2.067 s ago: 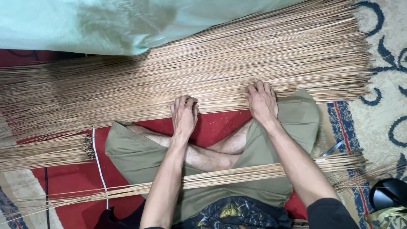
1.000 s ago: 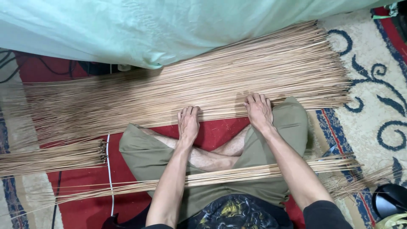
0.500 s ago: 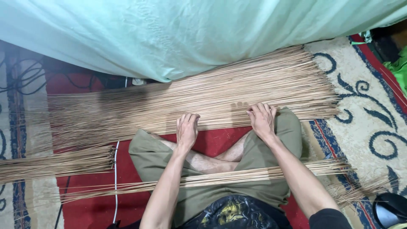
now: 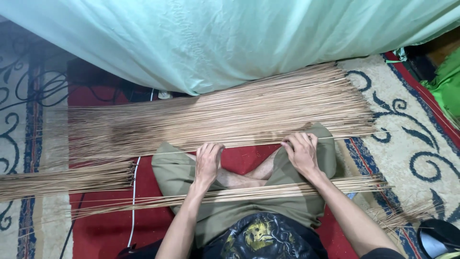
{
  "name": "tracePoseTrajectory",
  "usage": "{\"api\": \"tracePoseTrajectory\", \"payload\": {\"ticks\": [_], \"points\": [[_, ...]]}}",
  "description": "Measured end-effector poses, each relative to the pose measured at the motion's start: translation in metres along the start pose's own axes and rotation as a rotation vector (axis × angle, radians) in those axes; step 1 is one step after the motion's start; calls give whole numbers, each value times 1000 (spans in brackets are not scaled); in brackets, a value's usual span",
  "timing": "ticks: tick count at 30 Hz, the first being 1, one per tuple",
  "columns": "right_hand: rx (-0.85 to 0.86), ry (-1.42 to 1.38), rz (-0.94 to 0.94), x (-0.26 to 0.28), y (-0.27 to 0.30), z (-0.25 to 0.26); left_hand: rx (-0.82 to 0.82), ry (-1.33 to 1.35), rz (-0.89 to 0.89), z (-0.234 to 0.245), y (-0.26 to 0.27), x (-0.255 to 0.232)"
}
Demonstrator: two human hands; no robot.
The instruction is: The person is sitting on the floor, organizing long, thin bamboo sticks into bundles, aligning their ends, and trimming them with scissors.
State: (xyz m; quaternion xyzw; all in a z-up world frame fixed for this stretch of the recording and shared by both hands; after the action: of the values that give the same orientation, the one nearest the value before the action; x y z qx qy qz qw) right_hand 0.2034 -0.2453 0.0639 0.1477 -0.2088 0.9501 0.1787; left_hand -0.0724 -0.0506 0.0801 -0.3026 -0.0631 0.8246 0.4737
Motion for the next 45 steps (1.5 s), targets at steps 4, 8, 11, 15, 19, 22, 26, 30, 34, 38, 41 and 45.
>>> {"api": "tracePoseTrajectory", "payload": {"ticks": [4,8,11,15,19,22,26,30,34,38,41,45], "points": [[31,-30,2,13,26,12,11,9,-16,8,31,-2],[67,-94,19,23,58,14,37,20,-19,27,62,-15],[79,-142,25,39,78,22,58,2,-24,34,87,-20],[102,-183,18,54,101,28,95,1,-19,50,107,-36],[140,-206,4,64,114,29,131,-18,-4,61,120,-46],[157,-177,2,73,119,31,118,-31,7,60,129,-46],[155,-184,1,79,124,30,94,-34,23,54,137,-44],[140,-166,-3,79,129,23,64,-6,57,49,141,-39],[135,-161,-4,77,131,17,61,27,87,46,141,-37],[127,-159,1,74,132,13,62,49,123,41,145,-34],[121,-164,6,75,132,14,64,54,139,40,146,-34],[119,-172,10,76,130,16,65,70,158,41,145,-34]]}}
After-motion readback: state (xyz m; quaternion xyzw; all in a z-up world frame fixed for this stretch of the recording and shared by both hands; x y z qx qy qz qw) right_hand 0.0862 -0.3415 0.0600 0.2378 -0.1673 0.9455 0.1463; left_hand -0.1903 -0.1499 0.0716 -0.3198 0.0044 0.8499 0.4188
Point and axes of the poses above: each hand's wrist, its own y-axis away from the middle knuckle, its own z-axis out of the back of the hand, x = y × z, the point moved 1 cm from there along -y, towards the middle knuckle, and after that the axes turned 4 degrees about x, right-handed, at the moved point
